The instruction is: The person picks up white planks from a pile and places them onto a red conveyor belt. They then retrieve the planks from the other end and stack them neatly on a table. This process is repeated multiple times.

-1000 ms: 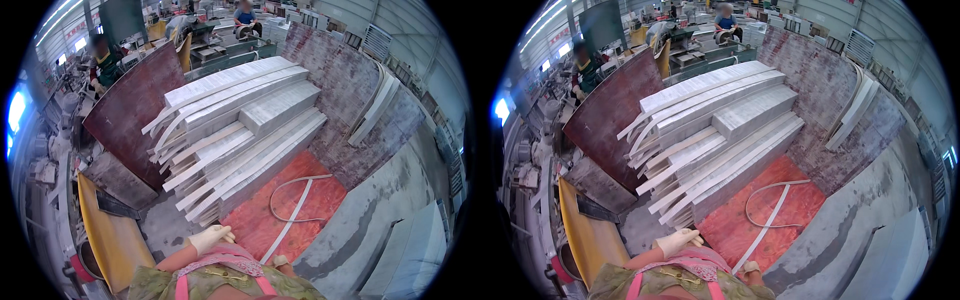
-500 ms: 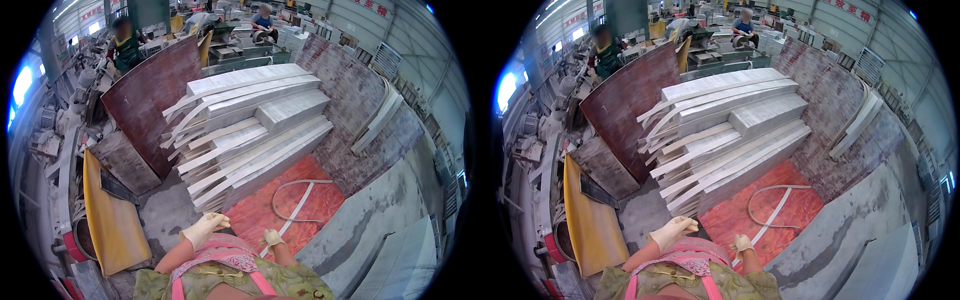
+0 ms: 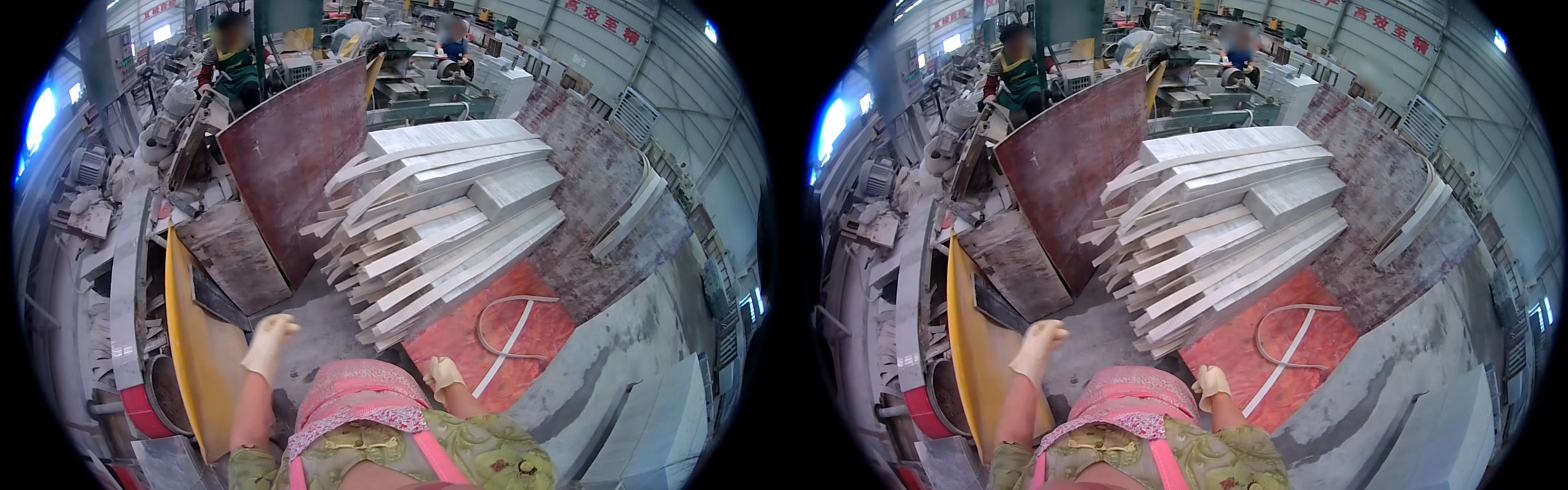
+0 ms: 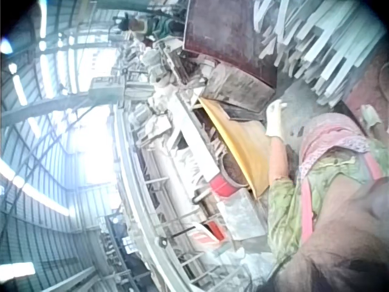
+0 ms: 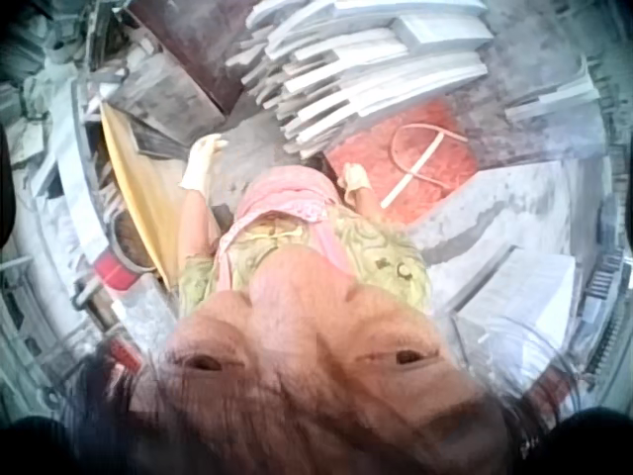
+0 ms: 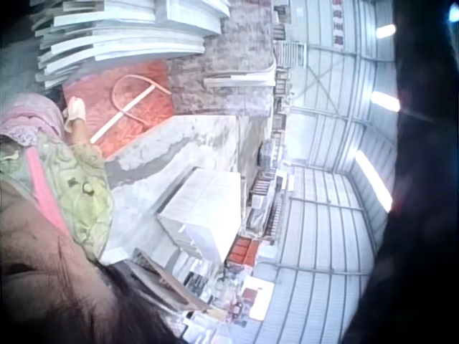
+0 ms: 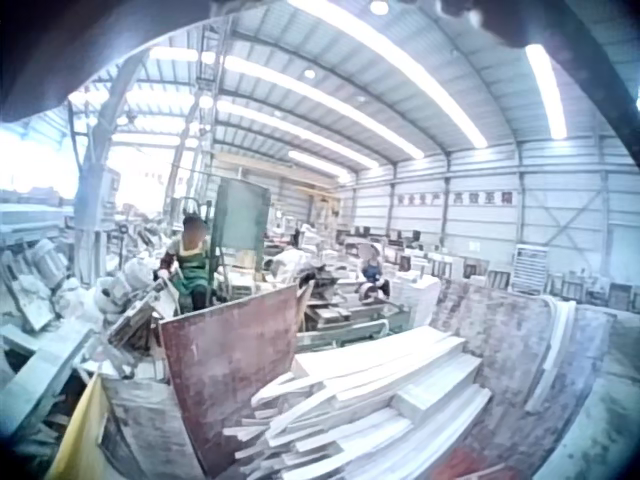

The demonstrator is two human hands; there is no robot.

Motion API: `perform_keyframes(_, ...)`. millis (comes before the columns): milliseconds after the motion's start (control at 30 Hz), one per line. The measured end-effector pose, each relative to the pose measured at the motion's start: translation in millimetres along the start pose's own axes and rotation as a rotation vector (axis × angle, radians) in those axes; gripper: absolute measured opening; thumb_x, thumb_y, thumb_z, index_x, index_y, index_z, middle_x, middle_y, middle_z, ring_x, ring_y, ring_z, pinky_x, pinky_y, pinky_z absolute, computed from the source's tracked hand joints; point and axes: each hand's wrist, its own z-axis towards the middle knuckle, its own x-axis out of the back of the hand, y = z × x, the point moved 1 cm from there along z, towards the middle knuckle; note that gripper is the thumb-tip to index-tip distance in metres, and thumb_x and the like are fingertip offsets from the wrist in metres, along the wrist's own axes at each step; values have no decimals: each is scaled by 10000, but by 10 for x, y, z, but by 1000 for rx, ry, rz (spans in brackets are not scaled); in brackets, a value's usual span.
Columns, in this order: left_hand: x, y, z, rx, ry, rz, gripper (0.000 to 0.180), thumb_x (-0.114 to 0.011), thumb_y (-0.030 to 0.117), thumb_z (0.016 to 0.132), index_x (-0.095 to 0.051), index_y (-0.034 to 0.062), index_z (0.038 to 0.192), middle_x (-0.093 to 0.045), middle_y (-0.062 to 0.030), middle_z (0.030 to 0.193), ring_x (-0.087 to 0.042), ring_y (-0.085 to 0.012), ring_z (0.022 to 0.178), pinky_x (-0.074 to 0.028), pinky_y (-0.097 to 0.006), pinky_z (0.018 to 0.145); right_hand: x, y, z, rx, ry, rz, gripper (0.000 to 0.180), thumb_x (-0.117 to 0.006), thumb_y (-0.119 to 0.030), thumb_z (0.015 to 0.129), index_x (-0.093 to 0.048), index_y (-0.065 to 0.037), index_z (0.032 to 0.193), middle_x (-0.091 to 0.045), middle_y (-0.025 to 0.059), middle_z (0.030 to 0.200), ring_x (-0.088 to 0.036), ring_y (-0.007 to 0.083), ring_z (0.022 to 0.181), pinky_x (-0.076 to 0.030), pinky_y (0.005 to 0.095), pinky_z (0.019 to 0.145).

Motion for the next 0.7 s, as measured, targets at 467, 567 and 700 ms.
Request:
perform_keyframes(467,4374,-106,-623,19,1147,1414,556,-522,324,1000,-505,-42,1419,-549,-246,1411,-485,-405,1327,-362,-474,1135,-1722,-467,-192,35,-45,-210,310,-428,-235,960,-613,7,901,-665,168,686,-628,272,601,-514,424,603)
perform_keyframes(567,4653,-537,-666,-87,1263,1602,596,-481,344,1025,-437,-37,1481,-484,-233,1495,-440,-396,1385,-295,-485,1186,-2034,-782,-184,14,-110,-266,308,-463,-235,994,-610,22,911,-657,168,699,-621,268,595,-507,410,584)
perform_keyframes(700,4632,-461,-519,-108,1250,1570,582,-484,314,1033,-423,-45,1487,-472,-250,1500,-433,-402,1394,-290,-488,1190,-2408,-866,305,13,-152,-352,347,-461,-258,1003,-632,39,953,-668,183,719,-645,289,621,-534,420,607)
